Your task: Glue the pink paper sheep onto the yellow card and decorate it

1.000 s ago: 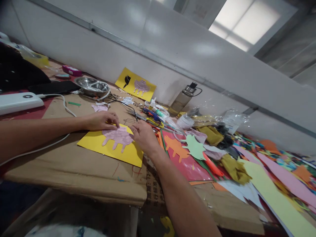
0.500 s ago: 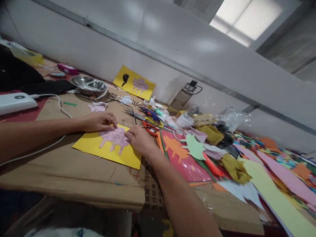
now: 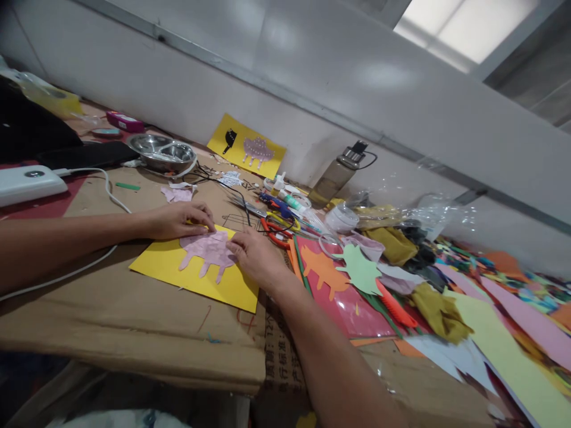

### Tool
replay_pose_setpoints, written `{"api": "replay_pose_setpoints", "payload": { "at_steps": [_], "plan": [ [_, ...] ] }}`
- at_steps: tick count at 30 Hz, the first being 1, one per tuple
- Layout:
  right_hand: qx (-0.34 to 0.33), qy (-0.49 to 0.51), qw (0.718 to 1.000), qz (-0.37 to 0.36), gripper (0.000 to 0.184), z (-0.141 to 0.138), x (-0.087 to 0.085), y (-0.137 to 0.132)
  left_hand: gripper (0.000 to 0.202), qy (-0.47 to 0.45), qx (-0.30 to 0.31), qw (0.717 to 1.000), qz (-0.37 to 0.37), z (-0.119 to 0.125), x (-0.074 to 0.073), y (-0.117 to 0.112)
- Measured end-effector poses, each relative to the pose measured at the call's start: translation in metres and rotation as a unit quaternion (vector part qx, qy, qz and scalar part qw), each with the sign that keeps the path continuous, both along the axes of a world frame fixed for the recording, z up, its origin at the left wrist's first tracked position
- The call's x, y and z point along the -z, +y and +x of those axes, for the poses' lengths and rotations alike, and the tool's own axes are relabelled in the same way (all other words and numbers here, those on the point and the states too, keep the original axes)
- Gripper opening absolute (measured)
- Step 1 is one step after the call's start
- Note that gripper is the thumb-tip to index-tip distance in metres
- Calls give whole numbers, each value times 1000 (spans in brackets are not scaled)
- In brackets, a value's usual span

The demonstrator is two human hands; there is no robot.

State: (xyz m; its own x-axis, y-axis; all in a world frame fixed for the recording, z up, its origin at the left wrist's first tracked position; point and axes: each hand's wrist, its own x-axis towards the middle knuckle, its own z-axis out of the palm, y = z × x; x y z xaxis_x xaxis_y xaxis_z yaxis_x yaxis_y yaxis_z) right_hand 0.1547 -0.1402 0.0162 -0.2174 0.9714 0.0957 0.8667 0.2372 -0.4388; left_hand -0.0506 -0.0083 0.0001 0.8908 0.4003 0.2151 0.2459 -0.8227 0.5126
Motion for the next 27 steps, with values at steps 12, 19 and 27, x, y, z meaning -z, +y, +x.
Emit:
{"api": "replay_pose_setpoints", "payload": {
  "at_steps": [12,19,27],
  "plan": [
    [9,-7,1000,4,23,0,0,0,26,-11,-3,1000,5,-1,3,4],
    [16,1,1000,14,33,-2,1,-2,25,9,-6,1000,9,0,3,4],
    [10,-39,999,-13,31,-2,5,0,29,5,-10,1000,-8,-1,2,3]
  ]
}}
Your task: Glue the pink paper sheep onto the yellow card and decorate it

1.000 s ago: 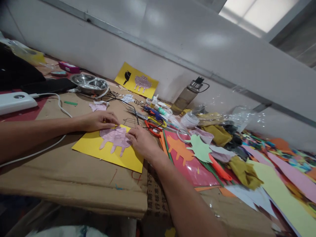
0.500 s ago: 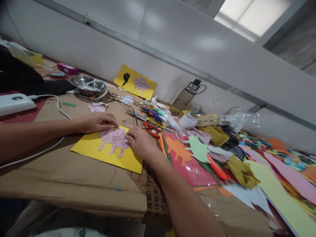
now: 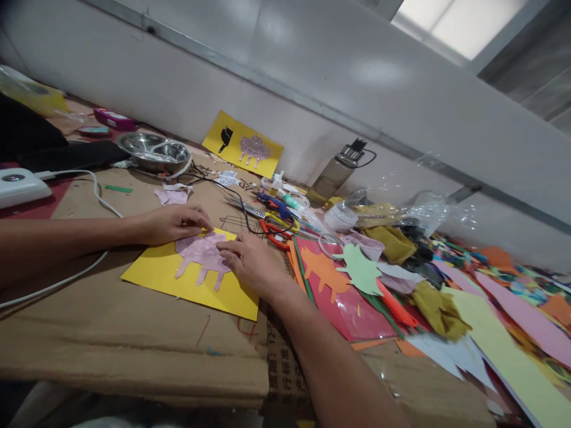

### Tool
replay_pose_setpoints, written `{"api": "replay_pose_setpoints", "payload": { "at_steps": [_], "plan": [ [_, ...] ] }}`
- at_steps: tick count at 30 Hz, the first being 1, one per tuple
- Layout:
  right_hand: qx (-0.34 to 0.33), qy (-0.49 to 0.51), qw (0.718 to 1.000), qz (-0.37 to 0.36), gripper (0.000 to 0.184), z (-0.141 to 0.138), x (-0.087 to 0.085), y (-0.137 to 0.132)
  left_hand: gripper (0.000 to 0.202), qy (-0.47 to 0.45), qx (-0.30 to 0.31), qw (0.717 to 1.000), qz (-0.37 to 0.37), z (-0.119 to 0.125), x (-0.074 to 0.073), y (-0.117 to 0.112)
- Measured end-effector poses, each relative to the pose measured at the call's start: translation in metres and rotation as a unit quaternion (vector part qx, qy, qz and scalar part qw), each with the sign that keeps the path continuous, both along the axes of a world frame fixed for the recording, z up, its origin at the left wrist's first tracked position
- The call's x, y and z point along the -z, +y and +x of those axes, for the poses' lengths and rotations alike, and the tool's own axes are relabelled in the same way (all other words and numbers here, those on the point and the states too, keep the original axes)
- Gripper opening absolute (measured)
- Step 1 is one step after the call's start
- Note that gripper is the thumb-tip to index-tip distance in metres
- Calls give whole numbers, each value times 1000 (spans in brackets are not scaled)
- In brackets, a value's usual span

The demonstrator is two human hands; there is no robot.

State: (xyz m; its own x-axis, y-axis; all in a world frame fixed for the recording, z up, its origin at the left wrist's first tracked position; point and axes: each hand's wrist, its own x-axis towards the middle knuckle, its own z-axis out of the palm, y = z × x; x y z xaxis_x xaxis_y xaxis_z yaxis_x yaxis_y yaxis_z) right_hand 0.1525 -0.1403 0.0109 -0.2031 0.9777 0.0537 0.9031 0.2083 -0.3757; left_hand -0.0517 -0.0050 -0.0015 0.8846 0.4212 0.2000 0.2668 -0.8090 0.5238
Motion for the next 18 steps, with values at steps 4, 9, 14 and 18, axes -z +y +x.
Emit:
{"api": "replay_pose_setpoints", "payload": {
  "at_steps": [4,9,14,18],
  "plan": [
    [-1,-9,1000,10,31,-1,-1,-2,26,2,9,1000,-2,0,-1,-2],
    [12,15,998,54,32,-4,-2,-5,24,-3,2,1000,-1,0,-1,-3],
    [3,-2,996,87,31,-6,2,-6,24,-3,-1,1000,-5,0,-1,-5],
    [-20,-7,997,77,30,-6,5,-4,25,-19,-20,1000,-7,-1,-2,-5]
  ]
}}
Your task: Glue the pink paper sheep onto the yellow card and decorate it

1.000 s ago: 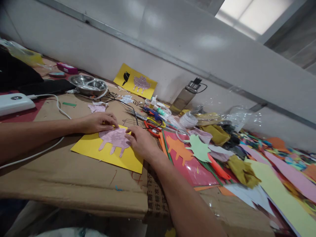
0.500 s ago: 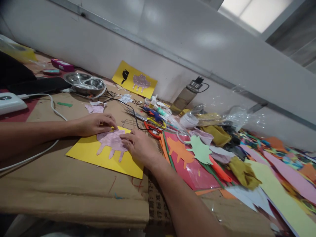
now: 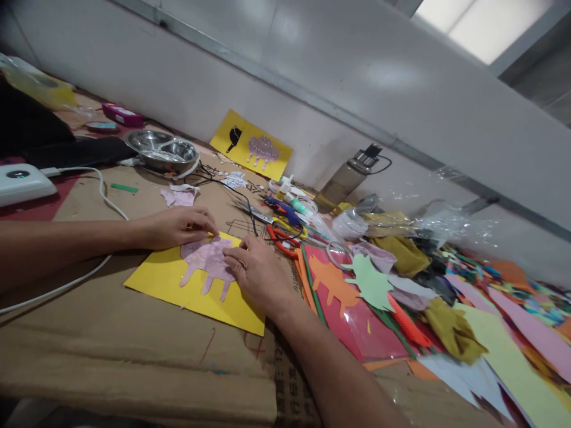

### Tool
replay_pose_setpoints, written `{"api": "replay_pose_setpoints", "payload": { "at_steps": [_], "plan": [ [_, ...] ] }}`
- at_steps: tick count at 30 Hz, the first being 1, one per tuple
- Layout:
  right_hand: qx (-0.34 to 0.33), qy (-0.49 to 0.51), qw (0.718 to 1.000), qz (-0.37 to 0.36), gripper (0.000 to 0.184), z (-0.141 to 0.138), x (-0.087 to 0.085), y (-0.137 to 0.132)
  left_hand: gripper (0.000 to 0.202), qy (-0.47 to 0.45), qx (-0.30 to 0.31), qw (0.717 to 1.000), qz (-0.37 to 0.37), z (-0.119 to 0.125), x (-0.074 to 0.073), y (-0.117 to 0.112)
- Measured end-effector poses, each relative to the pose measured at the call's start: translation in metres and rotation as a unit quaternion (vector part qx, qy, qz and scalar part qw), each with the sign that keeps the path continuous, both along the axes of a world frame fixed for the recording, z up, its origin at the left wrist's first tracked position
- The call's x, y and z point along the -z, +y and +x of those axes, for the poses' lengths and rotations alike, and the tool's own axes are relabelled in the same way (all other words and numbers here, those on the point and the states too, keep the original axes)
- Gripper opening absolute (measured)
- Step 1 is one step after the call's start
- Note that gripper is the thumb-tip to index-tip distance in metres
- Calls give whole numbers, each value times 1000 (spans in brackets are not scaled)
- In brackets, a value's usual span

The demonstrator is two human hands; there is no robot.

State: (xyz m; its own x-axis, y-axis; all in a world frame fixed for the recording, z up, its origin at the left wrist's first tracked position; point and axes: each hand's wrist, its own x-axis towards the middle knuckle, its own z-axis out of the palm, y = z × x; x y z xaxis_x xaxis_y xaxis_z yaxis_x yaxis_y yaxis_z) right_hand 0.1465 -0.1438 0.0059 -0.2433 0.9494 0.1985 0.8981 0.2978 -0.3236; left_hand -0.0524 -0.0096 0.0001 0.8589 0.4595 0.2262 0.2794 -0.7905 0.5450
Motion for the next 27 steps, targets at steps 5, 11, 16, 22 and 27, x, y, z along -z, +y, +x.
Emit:
{"api": "replay_pose_setpoints", "payload": {
  "at_steps": [5,11,16,22,27],
  "plan": [
    [3,6,1000,14,29,-2,2,1,23,-45,-97,994,4,-1,-3,0],
    [20,17,999,23,25,-5,7,0,21,10,-70,997,19,1,-4,-2],
    [22,21,999,24,25,-4,8,1,13,0,-96,995,14,1,0,1],
    [21,13,999,32,24,-5,6,1,16,-64,-130,988,59,-2,-3,-3],
    [22,3,999,32,23,-6,6,0,26,-66,23,989,131,-2,-4,-13]
  ]
}}
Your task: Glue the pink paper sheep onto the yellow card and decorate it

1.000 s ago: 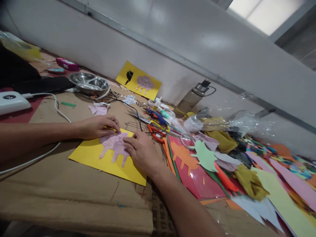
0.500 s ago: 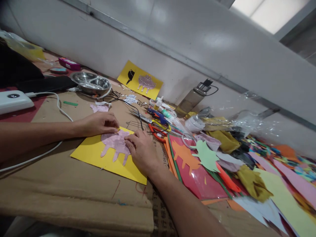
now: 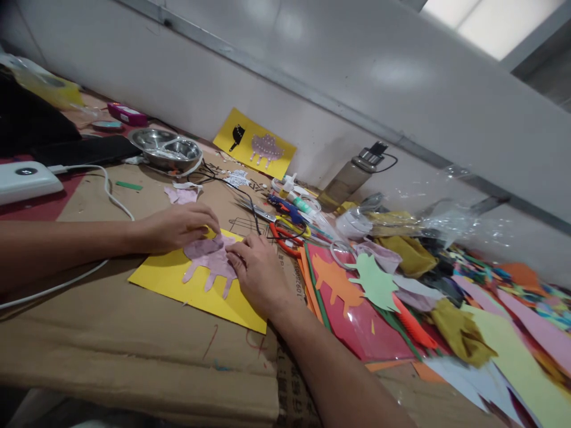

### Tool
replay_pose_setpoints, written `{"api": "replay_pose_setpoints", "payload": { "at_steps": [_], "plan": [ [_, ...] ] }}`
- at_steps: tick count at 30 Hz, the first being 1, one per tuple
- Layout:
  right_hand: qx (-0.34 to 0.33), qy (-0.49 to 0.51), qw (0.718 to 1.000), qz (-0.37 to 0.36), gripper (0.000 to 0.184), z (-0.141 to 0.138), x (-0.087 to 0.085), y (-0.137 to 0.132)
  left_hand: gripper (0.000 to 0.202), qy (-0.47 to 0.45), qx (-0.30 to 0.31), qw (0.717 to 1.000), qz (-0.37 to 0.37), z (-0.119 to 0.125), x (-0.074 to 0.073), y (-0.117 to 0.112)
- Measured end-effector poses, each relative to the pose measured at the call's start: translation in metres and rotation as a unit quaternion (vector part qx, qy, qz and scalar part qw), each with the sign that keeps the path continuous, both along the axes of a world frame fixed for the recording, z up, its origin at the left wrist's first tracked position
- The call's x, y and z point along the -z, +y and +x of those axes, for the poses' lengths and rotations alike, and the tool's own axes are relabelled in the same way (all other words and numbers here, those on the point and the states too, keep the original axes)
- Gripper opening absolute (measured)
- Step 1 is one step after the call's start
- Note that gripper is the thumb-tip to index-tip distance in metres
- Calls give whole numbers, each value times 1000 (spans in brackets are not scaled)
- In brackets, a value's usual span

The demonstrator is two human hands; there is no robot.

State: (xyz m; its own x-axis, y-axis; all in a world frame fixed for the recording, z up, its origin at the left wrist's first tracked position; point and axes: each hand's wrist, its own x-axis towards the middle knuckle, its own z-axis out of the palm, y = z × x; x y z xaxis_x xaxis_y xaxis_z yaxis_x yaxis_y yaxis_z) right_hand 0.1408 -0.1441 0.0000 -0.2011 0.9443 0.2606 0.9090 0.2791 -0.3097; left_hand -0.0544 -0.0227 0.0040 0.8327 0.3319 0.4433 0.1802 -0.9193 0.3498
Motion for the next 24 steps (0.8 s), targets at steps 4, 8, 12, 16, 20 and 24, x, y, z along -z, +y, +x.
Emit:
{"api": "replay_pose_setpoints", "payload": {
  "at_steps": [4,8,12,16,20,24],
  "plan": [
    [-7,20,1000,14,22,1,0,-1,27,45,80,995,41,2,2,-4],
    [11,69,995,74,21,4,-3,-2,27,52,79,995,41,1,3,-3],
    [15,64,993,96,23,8,-6,-2,28,54,80,995,35,0,2,-3],
    [5,27,999,46,27,8,-5,-1,30,69,68,995,38,1,1,-4],
    [12,13,1000,15,27,9,-5,1,31,80,71,993,50,2,1,-4],
    [19,56,998,25,26,13,-8,2,32,86,74,992,53,2,2,-3]
  ]
}}
